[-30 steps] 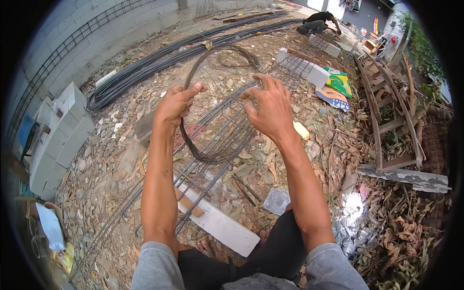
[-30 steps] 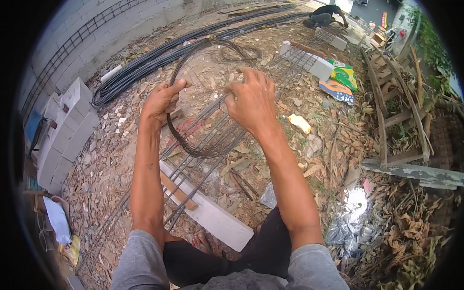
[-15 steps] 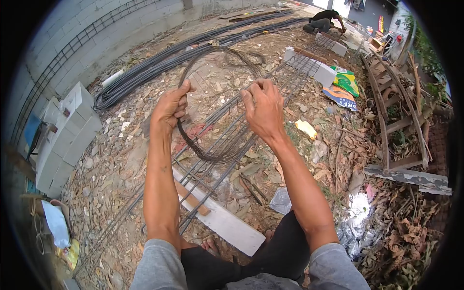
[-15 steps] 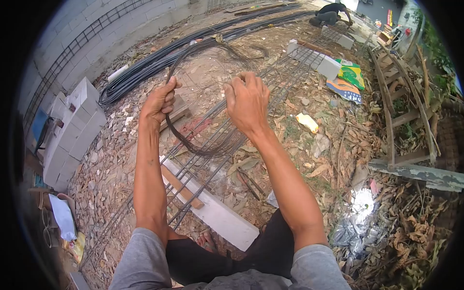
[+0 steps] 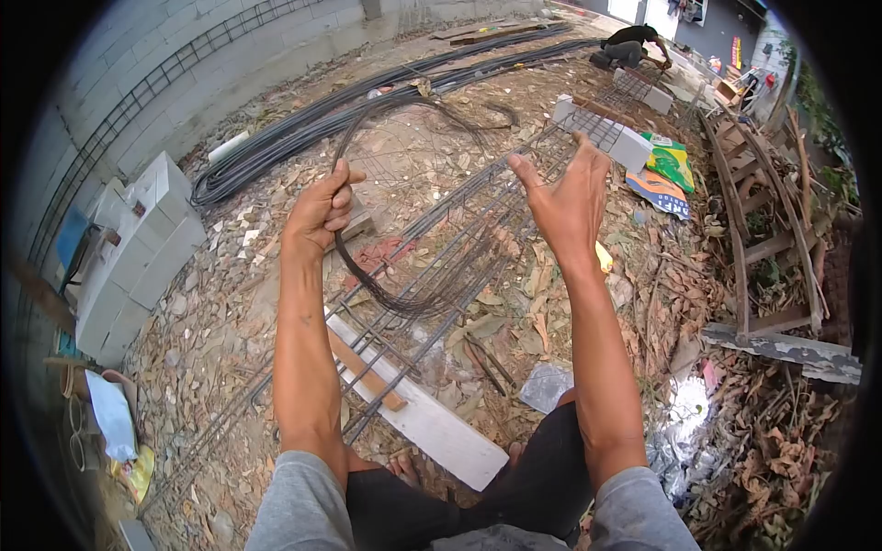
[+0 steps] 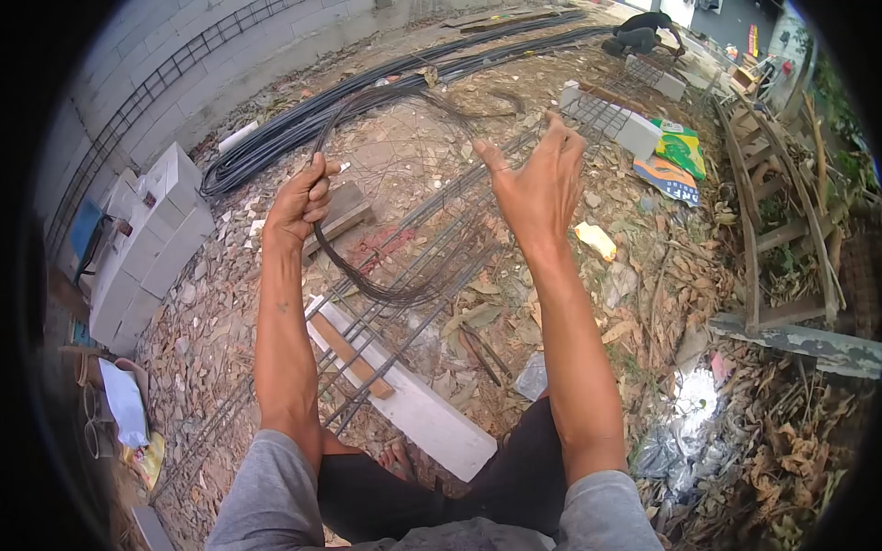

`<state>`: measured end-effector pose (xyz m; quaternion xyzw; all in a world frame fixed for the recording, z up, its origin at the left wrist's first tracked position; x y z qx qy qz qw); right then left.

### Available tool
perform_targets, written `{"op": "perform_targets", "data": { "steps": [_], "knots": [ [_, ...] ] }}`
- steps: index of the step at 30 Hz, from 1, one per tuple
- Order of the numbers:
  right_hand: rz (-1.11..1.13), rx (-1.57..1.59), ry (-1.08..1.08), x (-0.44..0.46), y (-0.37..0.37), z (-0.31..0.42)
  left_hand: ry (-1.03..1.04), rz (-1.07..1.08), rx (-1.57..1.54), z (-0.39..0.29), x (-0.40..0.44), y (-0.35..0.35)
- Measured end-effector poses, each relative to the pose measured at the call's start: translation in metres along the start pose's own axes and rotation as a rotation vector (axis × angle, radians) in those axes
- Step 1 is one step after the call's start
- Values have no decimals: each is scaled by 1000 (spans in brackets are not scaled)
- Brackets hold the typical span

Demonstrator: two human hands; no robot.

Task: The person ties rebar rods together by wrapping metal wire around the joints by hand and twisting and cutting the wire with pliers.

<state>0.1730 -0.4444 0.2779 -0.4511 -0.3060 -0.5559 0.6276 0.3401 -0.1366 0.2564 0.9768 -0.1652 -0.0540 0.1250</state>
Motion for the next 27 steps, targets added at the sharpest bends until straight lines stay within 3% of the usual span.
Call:
{"op": "perform_targets", "data": {
  "steps": [3, 6, 10, 11, 13, 16, 22, 27],
  "knots": [
    [-292, 58, -226, 24, -45, 55, 2, 1, 29, -4, -4, 10],
    [-15, 287, -336, 20, -62, 85, -11, 28, 48, -3, -3, 19],
    [1073, 485, 193, -25, -1, 48, -24, 34, 43, 1, -1, 25],
    [1111, 553, 379, -37, 13, 38, -27, 25, 45, 0, -2, 27],
    [1164, 691, 759, -55, 35, 29, -30, 20, 54, -1, -2, 31],
    [878, 1029, 1074, -70, 48, 36, -36, 30, 99, 0, -7, 43],
    [718, 1069, 1196, -68, 51, 37, 12, -9, 307, 6, -13, 65],
    [858, 1144, 1051, -67, 52, 34, 4, -83, 344, 1, -17, 75]
  ]
}}
Point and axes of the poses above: each hand's wrist, its own x-axis towards the middle knuckle, its own y-axis out of the palm, z = x × y, the point moved 2 cm from there along x, towards the middle knuckle, and after that the axes turned 5 degrees about -z, right-handed, at the moved point
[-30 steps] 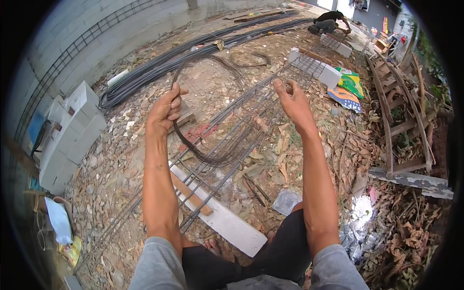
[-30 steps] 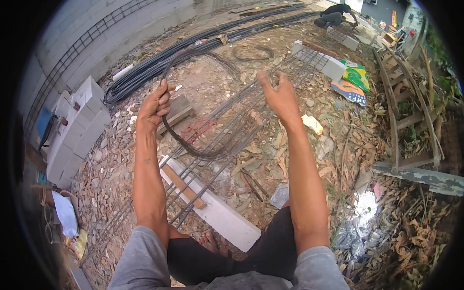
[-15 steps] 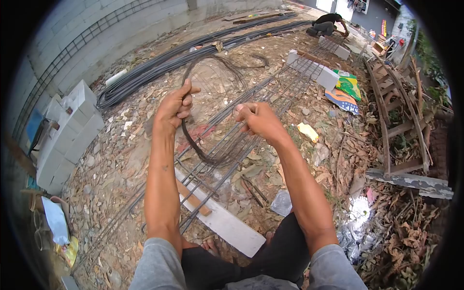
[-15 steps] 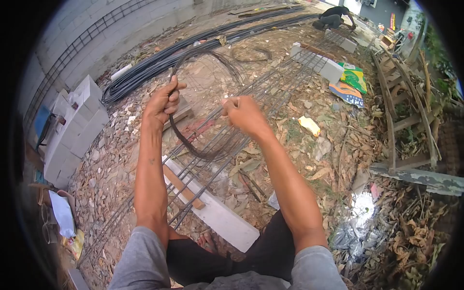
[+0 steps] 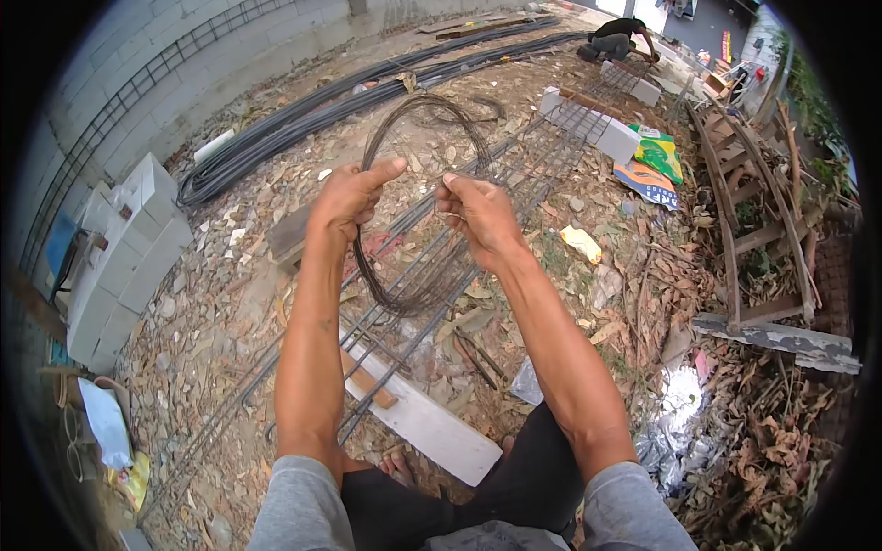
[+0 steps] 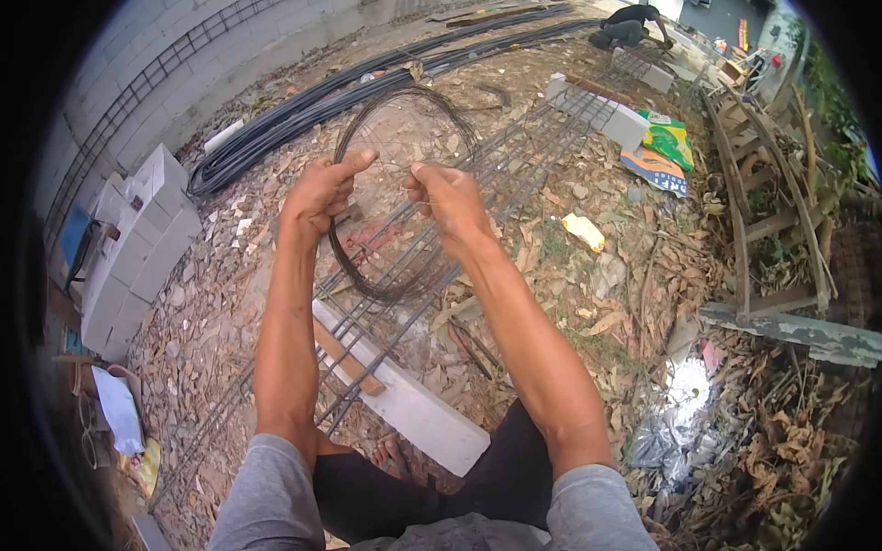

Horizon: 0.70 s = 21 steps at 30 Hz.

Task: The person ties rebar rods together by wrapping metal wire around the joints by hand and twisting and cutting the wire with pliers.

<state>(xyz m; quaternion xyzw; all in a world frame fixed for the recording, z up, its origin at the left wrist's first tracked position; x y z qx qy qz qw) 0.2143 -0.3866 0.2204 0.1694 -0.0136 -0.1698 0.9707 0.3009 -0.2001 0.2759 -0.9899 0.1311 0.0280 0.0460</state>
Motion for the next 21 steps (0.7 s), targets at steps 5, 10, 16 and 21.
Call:
{"op": "perform_targets", "data": {
  "steps": [5, 10, 16, 21],
  "knots": [
    [86, -169, -12, -4, -3, 7, 18, 67, -97, 10, 8, -5],
    [131, -392, -299, -1, -2, 7, 30, 6, -87, 16, 13, -6],
    [126, -635, -111, 3, -13, 7, 85, -14, 70, 10, 3, 0],
    [23, -494, -167, 6, -30, 13, 139, -4, 99, 14, 7, 1]
  ]
}}
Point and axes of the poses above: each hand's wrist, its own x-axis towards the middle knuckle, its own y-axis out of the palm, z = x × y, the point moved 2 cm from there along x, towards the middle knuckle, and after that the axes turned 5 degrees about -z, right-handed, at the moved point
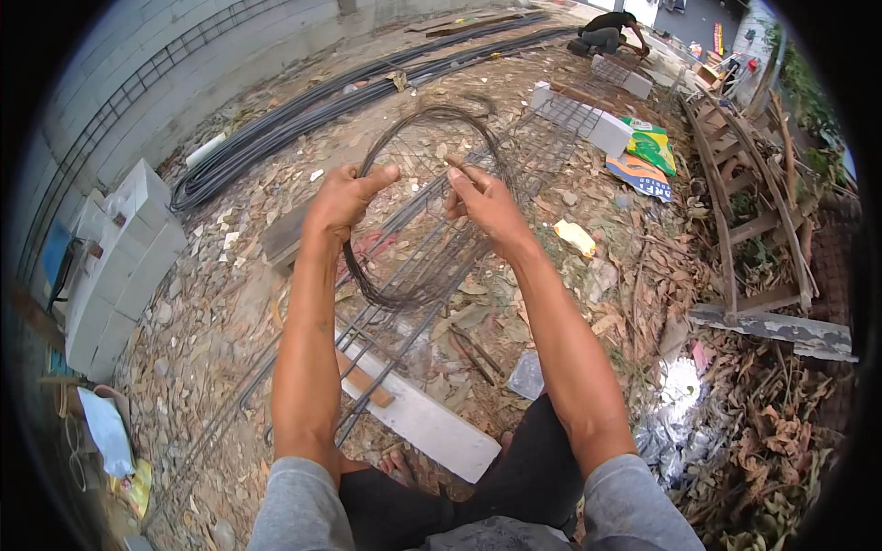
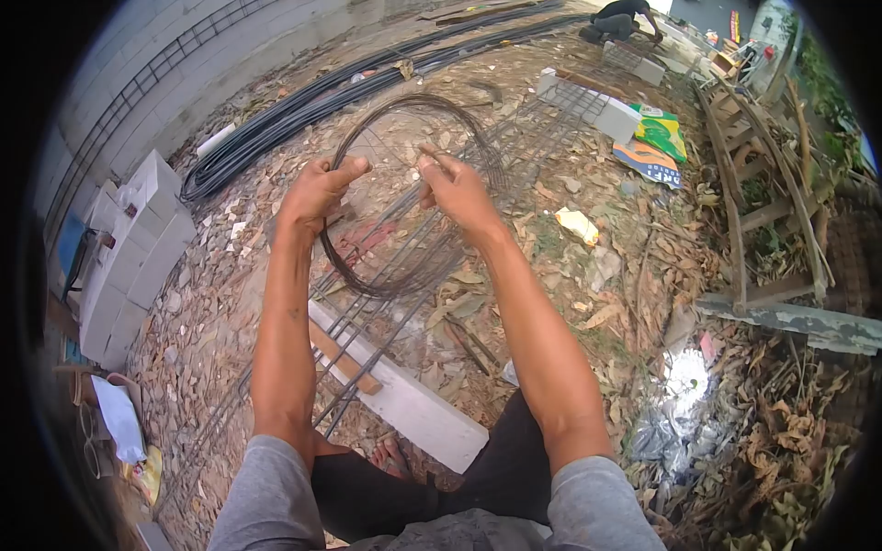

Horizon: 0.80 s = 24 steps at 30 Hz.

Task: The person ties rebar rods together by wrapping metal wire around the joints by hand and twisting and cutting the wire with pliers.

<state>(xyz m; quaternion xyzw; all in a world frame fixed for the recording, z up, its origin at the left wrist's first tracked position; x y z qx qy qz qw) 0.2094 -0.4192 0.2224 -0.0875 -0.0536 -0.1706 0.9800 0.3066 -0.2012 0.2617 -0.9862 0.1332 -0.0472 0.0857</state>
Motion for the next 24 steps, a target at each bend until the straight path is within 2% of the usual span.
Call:
{"op": "perform_targets", "data": {
  "steps": [1, 4, 7, 10, 13, 14, 17, 18, 21, 22, 24],
  "knots": [
    [23, 107, 40, 0, -2, -1, -4, -2, 26, -3, -2, 0],
    [-89, 321, 186, -1, -2, -2, -15, -2, 77, -7, -3, -4],
    [-266, 327, 5, 18, -12, -13, -11, 13, 69, -1, 3, -6],
    [-235, 619, 166, 20, -51, -17, -4, -11, 44, -2, 4, -18],
    [74, 156, 273, 4, -49, 8, -13, -53, 36, 4, 3, -13],
    [94, 102, 339, -3, -38, 18, -14, -40, 48, 2, 3, -11],
    [13, 150, 177, 1, -14, -8, -19, 21, 84, -2, -1, -2],
    [-97, 215, 237, -3, -7, -7, -11, 50, 100, 1, 1, 2],
    [-248, 298, 45, 20, -7, -37, 69, 42, 189, 10, 8, 12],
    [-379, 254, 10, 23, -15, -27, 104, 23, 223, 10, 8, 14],
    [-639, 164, -51, 25, -38, -10, 50, 20, 207, 5, 9, 10]
  ]
}}
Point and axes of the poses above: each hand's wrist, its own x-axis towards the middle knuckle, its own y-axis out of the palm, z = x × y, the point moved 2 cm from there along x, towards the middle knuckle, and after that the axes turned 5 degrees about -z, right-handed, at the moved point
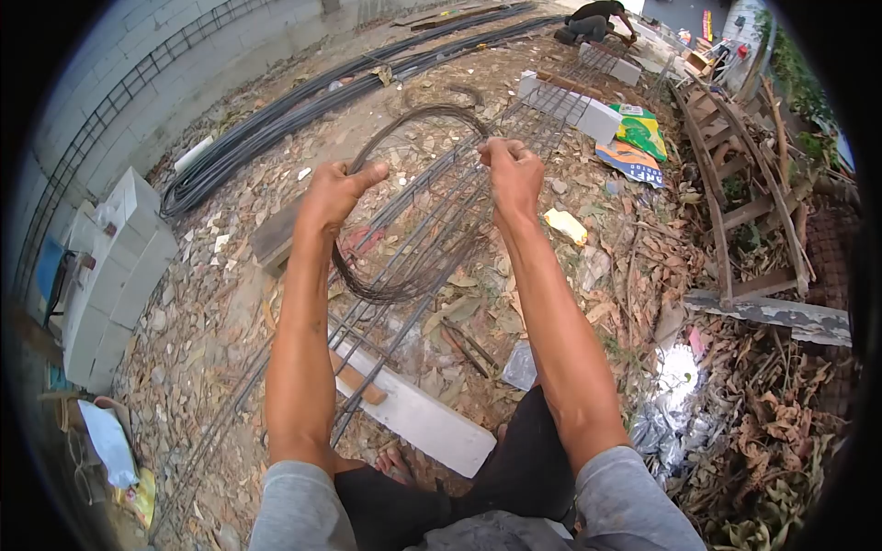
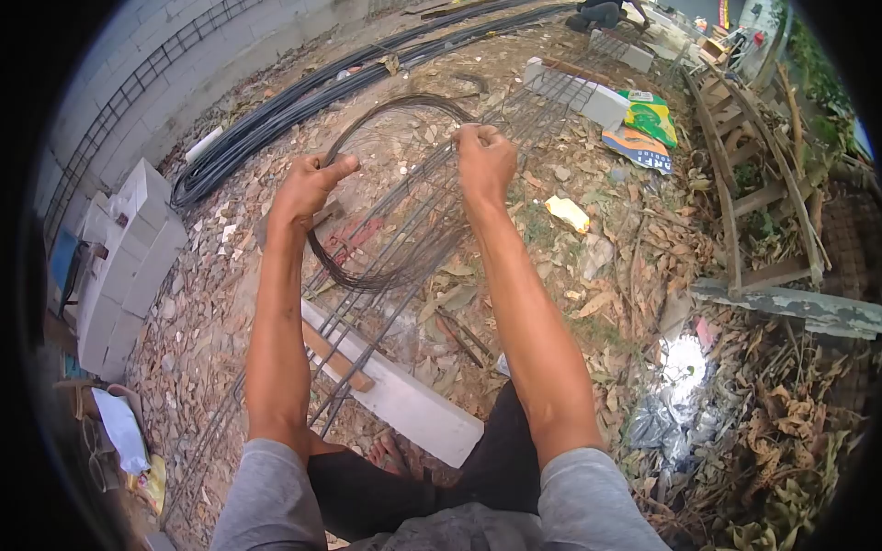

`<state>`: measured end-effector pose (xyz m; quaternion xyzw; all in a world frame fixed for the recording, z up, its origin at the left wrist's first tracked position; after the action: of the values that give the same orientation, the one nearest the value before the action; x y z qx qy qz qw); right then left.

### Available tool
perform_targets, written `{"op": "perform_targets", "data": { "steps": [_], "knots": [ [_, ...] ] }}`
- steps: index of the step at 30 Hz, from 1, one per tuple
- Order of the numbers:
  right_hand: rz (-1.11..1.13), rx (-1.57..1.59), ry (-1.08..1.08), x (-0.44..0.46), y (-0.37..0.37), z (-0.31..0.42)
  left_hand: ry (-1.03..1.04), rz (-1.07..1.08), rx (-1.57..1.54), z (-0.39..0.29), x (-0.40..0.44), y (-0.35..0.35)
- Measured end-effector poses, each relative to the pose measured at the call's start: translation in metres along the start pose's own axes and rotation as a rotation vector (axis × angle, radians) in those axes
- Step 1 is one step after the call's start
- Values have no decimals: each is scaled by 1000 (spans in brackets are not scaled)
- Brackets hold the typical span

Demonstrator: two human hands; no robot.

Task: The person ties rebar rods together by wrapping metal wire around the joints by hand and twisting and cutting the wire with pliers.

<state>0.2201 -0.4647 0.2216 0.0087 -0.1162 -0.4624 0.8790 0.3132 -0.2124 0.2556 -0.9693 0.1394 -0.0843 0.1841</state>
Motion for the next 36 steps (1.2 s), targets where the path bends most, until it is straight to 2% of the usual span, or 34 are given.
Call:
{"op": "perform_targets", "data": {
  "steps": [3, 4, 7, 9, 10, 12, 15, 16, 18, 20, 22, 24, 25, 27, 28, 31, 34, 36],
  "knots": [
    [-53, 111, -149, 13, -16, 15, 7, 84, 29, -2, -4, -1],
    [-60, 61, -157, 13, -19, 20, 24, 128, 44, -2, -5, 1],
    [-43, -114, -194, 17, -30, 24, -78, 418, -161, -13, -16, 3],
    [21, -260, -233, 32, -41, 20, -107, 441, -278, -29, -28, 9],
    [171, -385, -171, 36, -47, 17, -125, 451, -336, -35, -33, 12],
    [483, -628, -22, 34, -58, 10, -121, 319, -431, -35, -30, 7],
    [408, -1095, 24, 25, -66, 43, -100, 179, -515, -34, -20, -10],
    [261, -1078, -145, 14, -65, 55, -90, 140, -550, -34, -17, -15],
    [288, -1060, -208, -4, -66, 99, -70, 48, -661, -41, -13, -24],
    [205, -815, -511, -39, -59, 143, -68, 4, -835, -47, -10, -36],
    [104, -395, -954, -74, -28, 150, -35, -11, -954, -50, -11, -52],
    [471, -557, -764, -123, 9, 133, 25, -58, -1006, -52, -12, -71],
    [463, -679, -810, -153, 17, 109, 62, -83, -1036, -51, -10, -83],
    [636, -775, -706, -179, 20, 44, 122, -102, -1058, -46, -11, -113],
    [814, -742, -563, -179, 15, 25, 146, -141, -1044, -47, -16, -128],
    [875, -652, -512, -182, 1, 32, 225, -294, -964, -43, -27, -171],
    [817, -315, -705, -183, 2, 60, 263, -491, -799, -31, -32, -215],
    [771, -311, -862, -181, 3, 72, 233, -664, -643, -25, -40, -230]
  ]
}}
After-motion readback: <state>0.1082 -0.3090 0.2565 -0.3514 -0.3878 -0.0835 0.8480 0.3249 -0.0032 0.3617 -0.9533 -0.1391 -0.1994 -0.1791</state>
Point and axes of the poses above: each hand's wrist, its own x-axis towards the middle knuckle, its own y-axis out of the palm, z = x × y, the point moved 2 cm from there along x, towards the middle knuckle, and after that the axes turned 5 degrees about -z, right-handed, at the moved point
